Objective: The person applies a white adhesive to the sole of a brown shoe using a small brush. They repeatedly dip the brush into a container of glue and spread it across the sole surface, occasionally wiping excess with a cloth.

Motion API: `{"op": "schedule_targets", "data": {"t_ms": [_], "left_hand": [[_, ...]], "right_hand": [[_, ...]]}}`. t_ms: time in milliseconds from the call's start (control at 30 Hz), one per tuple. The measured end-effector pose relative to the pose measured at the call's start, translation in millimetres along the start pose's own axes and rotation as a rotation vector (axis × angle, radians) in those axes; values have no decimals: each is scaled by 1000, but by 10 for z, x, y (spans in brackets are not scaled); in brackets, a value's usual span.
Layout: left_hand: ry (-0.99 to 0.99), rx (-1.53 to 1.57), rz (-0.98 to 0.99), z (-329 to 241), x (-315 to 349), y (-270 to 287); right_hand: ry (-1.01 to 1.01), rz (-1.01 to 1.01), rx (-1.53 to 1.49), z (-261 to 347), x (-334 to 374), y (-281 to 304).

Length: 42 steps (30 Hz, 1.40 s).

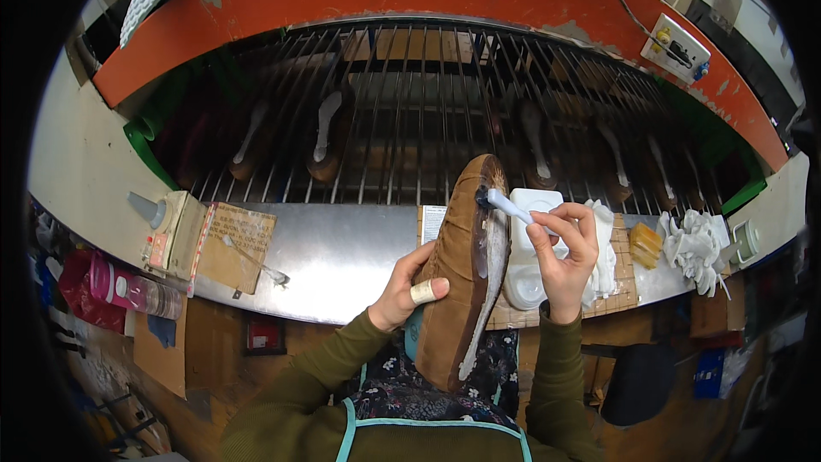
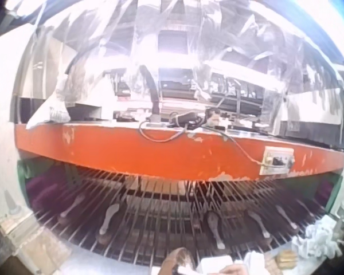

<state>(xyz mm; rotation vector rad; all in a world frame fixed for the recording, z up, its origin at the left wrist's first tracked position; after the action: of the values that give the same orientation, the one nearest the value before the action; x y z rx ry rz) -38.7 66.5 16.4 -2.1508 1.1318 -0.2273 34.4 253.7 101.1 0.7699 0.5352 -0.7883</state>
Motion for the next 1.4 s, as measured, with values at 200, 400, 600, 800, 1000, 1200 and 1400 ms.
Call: {"op": "schedule_targets", "data": {"t_ms": [200, 400, 600, 800, 1000, 1200, 1400], "left_hand": [[50, 67, -1, -20, -93, -74], [146, 79, -17, 59, -159, -144], [212, 120, -49, 121, -140, -166], [196, 160, -49, 130, -125, -171], [210, 225, -68, 213, -79, -179], [176, 289, -133, 271, 39, -143], [137, 326, -213, 239, 202, 10]], "right_hand": [[55, 32, -2, -63, 67, 71], [87, 38, 57, -160, 168, 154], [75, 36, 95, -223, 309, 229], [81, 56, 202, -210, 413, 296], [-6, 108, -48, -285, 401, 247], [-202, 91, 43, -177, 528, 192], [-340, 221, -134, -103, 1062, 141]]}}
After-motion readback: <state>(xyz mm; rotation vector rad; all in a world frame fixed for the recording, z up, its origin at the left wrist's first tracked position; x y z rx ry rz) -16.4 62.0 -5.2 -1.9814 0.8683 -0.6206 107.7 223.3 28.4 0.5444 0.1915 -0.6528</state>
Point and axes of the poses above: each hand's wrist, its own x-axis away from the middle knuckle, its own y-axis out of the back of the hand, z = x × y, the point moved 6 cm from there along -x, towards the middle knuckle, and after that the axes turned 14 degrees about x, right-handed, at the moved point
